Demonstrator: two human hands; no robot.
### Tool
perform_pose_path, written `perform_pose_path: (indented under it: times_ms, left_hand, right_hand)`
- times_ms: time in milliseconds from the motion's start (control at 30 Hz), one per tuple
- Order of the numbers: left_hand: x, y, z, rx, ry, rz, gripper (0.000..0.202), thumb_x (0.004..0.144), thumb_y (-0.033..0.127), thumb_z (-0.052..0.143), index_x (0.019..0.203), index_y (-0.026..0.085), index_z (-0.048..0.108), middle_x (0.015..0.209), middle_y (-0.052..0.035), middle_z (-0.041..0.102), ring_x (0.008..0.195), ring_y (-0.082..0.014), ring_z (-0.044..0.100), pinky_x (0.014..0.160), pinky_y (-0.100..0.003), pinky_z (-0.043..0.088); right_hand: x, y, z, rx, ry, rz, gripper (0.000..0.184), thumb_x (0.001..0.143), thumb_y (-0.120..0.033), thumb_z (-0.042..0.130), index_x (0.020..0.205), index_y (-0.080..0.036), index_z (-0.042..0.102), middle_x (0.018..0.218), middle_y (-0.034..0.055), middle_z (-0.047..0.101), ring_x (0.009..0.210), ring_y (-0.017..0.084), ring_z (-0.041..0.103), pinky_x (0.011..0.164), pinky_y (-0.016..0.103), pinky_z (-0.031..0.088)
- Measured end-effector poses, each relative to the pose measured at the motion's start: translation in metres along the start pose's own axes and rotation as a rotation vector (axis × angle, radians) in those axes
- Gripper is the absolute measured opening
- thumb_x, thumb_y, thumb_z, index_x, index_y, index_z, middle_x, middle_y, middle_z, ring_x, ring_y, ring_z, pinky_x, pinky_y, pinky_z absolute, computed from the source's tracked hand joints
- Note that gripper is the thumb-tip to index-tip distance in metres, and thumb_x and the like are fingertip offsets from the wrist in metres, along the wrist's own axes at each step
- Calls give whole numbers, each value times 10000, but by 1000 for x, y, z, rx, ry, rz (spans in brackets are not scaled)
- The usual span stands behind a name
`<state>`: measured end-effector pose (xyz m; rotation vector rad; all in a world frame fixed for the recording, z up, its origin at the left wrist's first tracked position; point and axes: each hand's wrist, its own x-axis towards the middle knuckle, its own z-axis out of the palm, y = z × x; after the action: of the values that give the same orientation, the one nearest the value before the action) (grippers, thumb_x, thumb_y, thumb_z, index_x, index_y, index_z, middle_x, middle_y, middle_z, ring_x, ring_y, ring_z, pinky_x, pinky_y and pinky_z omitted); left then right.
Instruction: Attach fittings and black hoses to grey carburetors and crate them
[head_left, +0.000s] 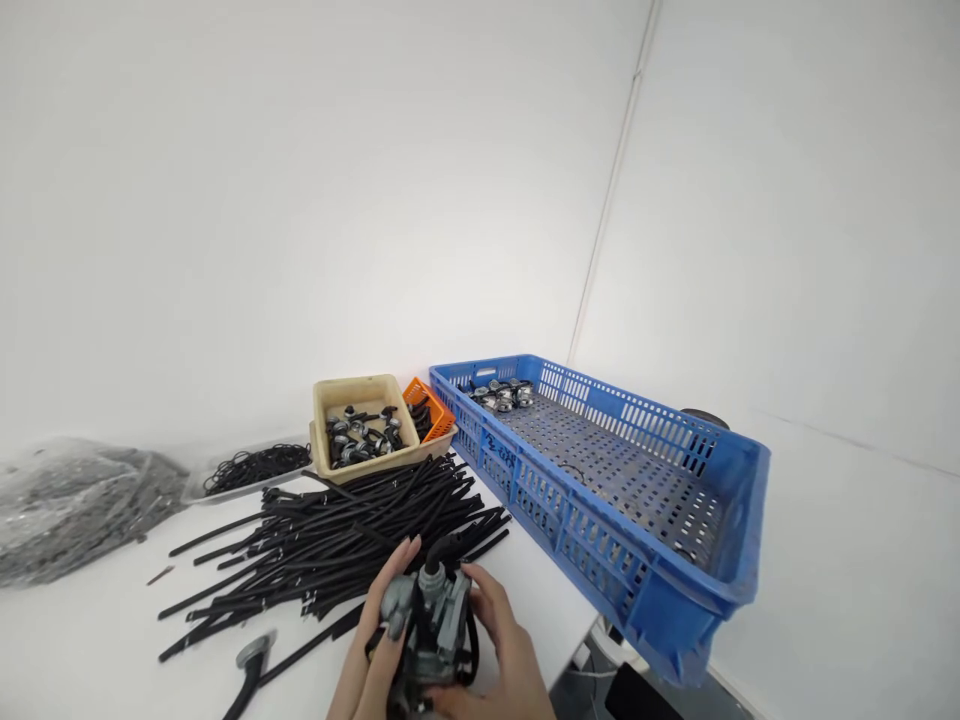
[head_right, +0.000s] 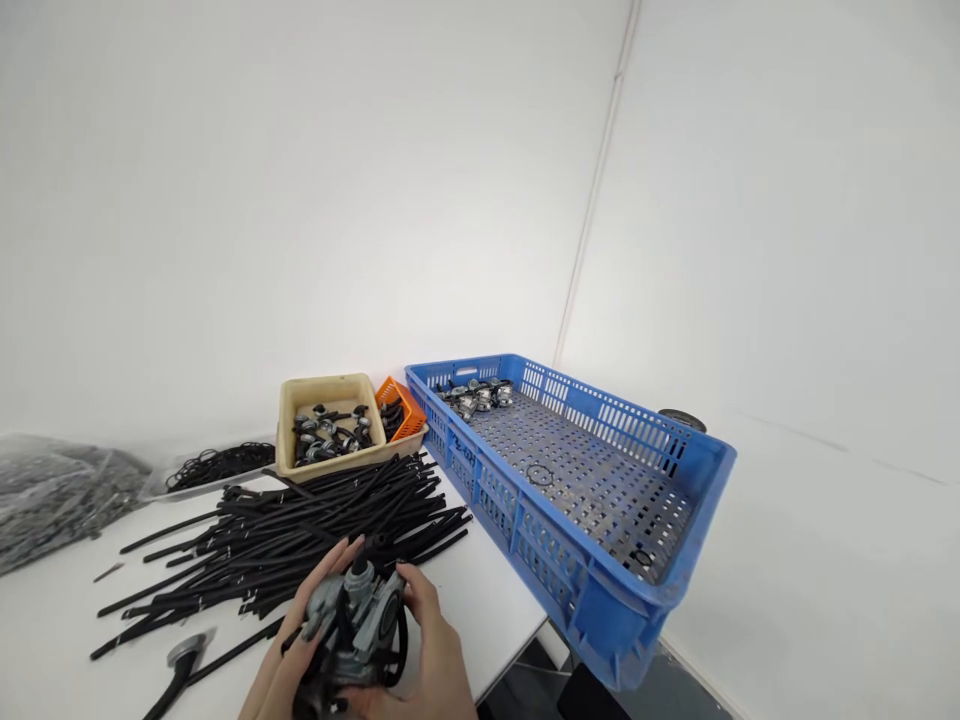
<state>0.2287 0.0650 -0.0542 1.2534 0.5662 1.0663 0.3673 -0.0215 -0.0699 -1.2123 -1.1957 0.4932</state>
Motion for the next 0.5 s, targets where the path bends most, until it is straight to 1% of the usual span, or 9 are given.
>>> perform_pose_path:
  times_ms: [33, 67, 100, 133, 167, 200, 300, 400, 500]
  left_hand:
    - [2, -2, -1, 5, -1, 8, 746, 743, 679, 657, 1381, 313, 532, 1556, -37, 438, 1488, -297, 269, 1226, -390, 207]
    - [4, -4, -1, -1, 6, -15, 834, 668, 728, 690, 1373, 311, 530, 1567, -54, 418, 1479, -330, 281, 1200, -414, 276]
    - [6, -5, 1, -16, 30, -59, 910, 596, 773, 705, 1362, 316, 528, 1576, -71, 400, 1441, -372, 342, 1134, -446, 383]
    - [7, -6, 3, -33, 17, -121, 947, 576, 790, 701, 1381, 337, 495, 1603, -73, 348, 1376, -406, 427, 1031, -476, 485]
    - [7, -7, 5, -57, 21, -146, 944, 594, 808, 667, 1399, 357, 464, 1624, -72, 300, 1272, -420, 530, 911, -487, 554]
    - [6, -7, 8, -71, 21, -154, 925, 610, 817, 640, 1397, 366, 458, 1632, -75, 276, 1162, -409, 607, 811, -472, 586]
    - [1, -6, 15, -68, 24, -147, 841, 655, 800, 610, 1364, 365, 493, 1615, -89, 308, 978, -350, 676, 675, -418, 594]
    - [-1, -6, 17, -59, 23, -156, 758, 688, 756, 613, 1341, 382, 518, 1590, -63, 363, 958, -332, 667, 637, -395, 591]
    - [0, -5, 17, -59, 11, -178, 735, 678, 747, 622, 1312, 382, 551, 1569, -50, 403, 928, -323, 659, 601, -384, 585]
  right_hand:
    - [4, -2, -6, -54, 23, -35, 896, 553, -333, 901, 1371, -264, 541, 1268, 99, 691, 1188, 347, 638, 999, 424, 533]
    - [7, -5, -14, -124, 48, -83, 864, 546, -303, 907, 1342, -279, 575, 1270, 87, 694, 1185, 346, 643, 994, 419, 541]
    - [11, -10, -23, -205, 78, -139, 809, 566, -279, 900, 1317, -300, 600, 1264, 72, 701, 1166, 340, 658, 983, 416, 553]
    - [14, -16, -33, -285, 101, -205, 749, 590, -263, 889, 1287, -319, 622, 1246, 59, 711, 1136, 333, 676, 967, 415, 567]
    - [16, -23, -45, -348, 106, -282, 708, 607, -264, 881, 1267, -326, 634, 1212, 53, 727, 1090, 328, 699, 932, 411, 590]
    - [18, -33, -57, -397, 169, -332, 682, 644, -274, 862, 1279, -333, 620, 1188, 47, 736, 1060, 317, 713, 904, 403, 606]
    - [20, -73, -103, -523, 360, -432, 652, 730, -348, 807, 1337, -296, 576, 1239, 81, 702, 1096, 325, 694, 982, 447, 569]
    - [27, -120, -153, -739, 429, -517, 639, 770, -404, 772, 1361, -304, 549, 1255, 87, 684, 1069, 305, 703, 964, 434, 582]
    - [56, -157, -195, -924, 433, -528, 698, 767, -515, 743, 1392, -316, 506, 1262, 91, 673, 1101, 330, 684, 928, 474, 589]
